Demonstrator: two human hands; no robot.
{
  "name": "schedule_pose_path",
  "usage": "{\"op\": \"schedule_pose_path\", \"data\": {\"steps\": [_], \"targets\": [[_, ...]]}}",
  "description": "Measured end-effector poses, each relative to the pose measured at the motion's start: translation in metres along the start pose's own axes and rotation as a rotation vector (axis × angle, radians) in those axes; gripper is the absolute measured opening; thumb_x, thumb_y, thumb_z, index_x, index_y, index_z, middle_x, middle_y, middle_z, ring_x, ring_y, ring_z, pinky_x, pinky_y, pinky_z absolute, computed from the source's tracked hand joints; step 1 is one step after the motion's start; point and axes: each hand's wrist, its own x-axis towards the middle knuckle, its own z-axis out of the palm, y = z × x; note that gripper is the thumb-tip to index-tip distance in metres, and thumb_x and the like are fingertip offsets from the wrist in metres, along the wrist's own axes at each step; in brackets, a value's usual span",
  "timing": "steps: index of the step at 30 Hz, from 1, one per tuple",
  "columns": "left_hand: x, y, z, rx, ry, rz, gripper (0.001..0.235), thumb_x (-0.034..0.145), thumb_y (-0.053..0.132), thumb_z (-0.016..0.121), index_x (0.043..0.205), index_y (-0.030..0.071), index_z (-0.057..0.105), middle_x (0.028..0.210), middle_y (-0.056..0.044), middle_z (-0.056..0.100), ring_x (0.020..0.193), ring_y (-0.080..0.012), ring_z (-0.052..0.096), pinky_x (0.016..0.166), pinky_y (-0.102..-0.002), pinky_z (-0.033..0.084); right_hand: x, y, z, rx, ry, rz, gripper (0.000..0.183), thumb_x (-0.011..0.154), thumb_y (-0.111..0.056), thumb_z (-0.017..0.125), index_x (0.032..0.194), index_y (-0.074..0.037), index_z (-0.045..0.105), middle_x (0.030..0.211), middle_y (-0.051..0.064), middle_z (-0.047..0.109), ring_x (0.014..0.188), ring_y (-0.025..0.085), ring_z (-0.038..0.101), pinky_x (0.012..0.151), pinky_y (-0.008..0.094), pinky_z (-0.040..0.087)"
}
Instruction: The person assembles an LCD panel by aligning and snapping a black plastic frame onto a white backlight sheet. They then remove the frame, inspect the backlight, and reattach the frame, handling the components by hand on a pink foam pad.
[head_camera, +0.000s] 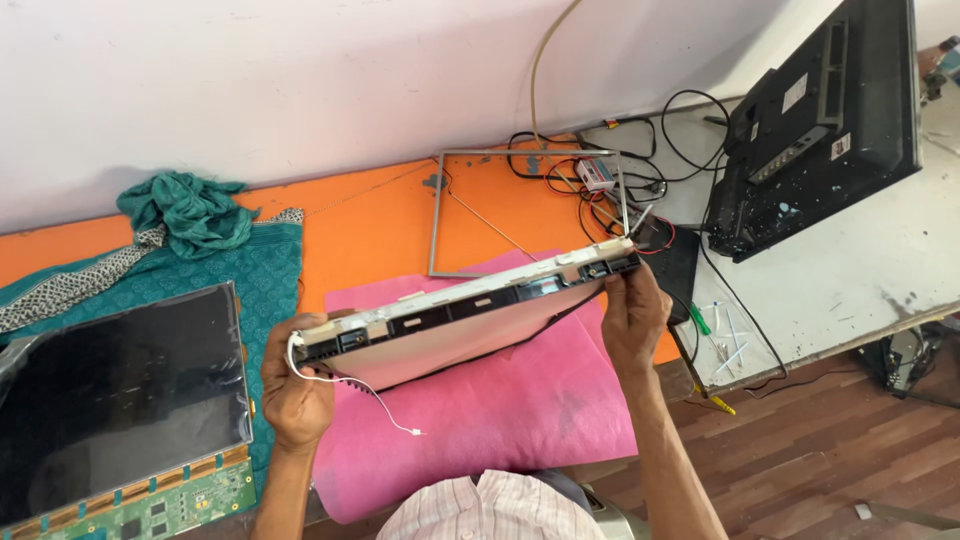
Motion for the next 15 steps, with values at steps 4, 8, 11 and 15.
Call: {"op": "schedule_pose_path", "data": {"steps": [4,8,11,15], "targets": [[-0.003,-0.011,-0.005,0.049,0.056,0.096,0.052,0.102,0.027,0.069,0.140,-0.004,0.052,0.134,-0.015,0.062,0.125,-0.0274,0.065,0.106,-0.036,0.054,0.008,0.003,0.001,0.092,-0.024,-0.051,0.012,0.107,-0.006,0.065,0.113,0.004,0.067,0.082,0.004,0.066,0.073,0.006,0.058,0.065,0.024,0.048],[-0.006,-0.017,-0.006,0.122,0.095,0.128,0.049,0.104,0.025,0.068,0.139,-0.006,0.054,0.130,-0.015,0.064,0.119,-0.0230,0.064,0.106,-0.035,0.051,0.010,0.006,0.001,0.285,-0.065,-0.011,0.017,0.109,-0.007,0.062,0.121,0.005,0.065,0.097,0.003,0.070,0.083,0.006,0.065,0.075,0.023,0.057],[-0.003,-0.017,-0.005,0.132,0.109,0.140,0.047,0.106,0.023,0.066,0.140,-0.007,0.054,0.132,-0.016,0.064,0.123,-0.0228,0.063,0.113,-0.036,0.049,0.013,0.013,0.004,0.410,-0.095,0.010,0.019,0.108,-0.007,0.066,0.122,0.005,0.063,0.099,0.003,0.070,0.086,0.008,0.066,0.078,0.024,0.059],[0.004,-0.009,0.008,0.078,0.170,0.084,0.051,0.109,0.029,0.061,0.142,-0.008,0.051,0.139,-0.017,0.063,0.130,-0.0238,0.062,0.116,-0.037,0.049,0.013,0.022,0.000,0.324,-0.120,0.047,0.024,0.108,-0.008,0.068,0.126,0.007,0.063,0.101,0.005,0.068,0.090,0.008,0.063,0.079,0.023,0.055]]}}
